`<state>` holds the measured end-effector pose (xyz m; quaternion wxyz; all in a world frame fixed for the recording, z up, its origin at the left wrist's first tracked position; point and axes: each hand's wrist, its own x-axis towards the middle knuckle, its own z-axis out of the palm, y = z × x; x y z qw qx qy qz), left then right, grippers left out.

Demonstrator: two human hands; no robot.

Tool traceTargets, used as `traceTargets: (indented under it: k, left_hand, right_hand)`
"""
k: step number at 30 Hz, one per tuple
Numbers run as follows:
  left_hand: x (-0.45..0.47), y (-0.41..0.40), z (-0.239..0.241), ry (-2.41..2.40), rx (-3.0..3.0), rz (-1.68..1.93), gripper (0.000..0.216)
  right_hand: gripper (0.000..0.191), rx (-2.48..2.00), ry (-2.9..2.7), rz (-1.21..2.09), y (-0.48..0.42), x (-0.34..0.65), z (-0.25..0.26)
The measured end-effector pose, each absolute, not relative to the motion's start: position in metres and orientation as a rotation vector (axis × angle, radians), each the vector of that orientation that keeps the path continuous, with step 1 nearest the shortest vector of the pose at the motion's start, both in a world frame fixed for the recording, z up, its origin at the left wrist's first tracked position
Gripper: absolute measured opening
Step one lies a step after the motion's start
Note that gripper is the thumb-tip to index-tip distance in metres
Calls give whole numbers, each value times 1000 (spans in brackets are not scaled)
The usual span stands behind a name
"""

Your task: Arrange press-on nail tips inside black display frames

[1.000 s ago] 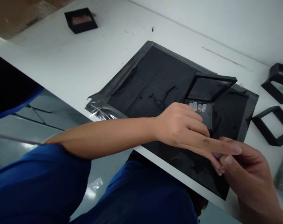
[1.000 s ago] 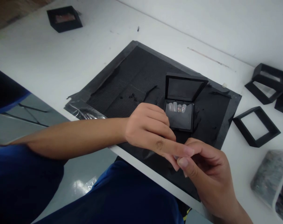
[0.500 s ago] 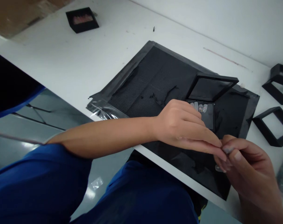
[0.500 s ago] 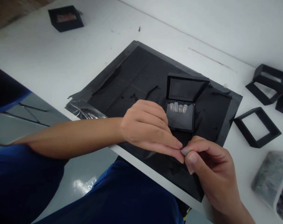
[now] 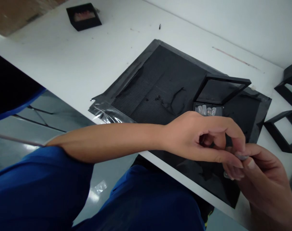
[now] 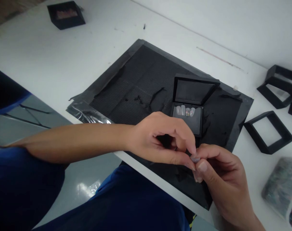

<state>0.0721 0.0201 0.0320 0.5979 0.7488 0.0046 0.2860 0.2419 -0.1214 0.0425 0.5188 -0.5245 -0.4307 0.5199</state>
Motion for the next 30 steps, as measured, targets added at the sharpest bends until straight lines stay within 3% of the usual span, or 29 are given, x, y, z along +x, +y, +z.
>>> traceTargets:
  k: [11, 30]
  left_hand:
    - [76, 19, 36, -202, 1108, 174, 10]
    - [74, 24, 35, -240, 1132, 102, 10]
  right_hand:
    - [9, -1478, -979, 1101, -126, 237, 50]
    - [8, -1466, -1021, 1148, -123, 238, 50]
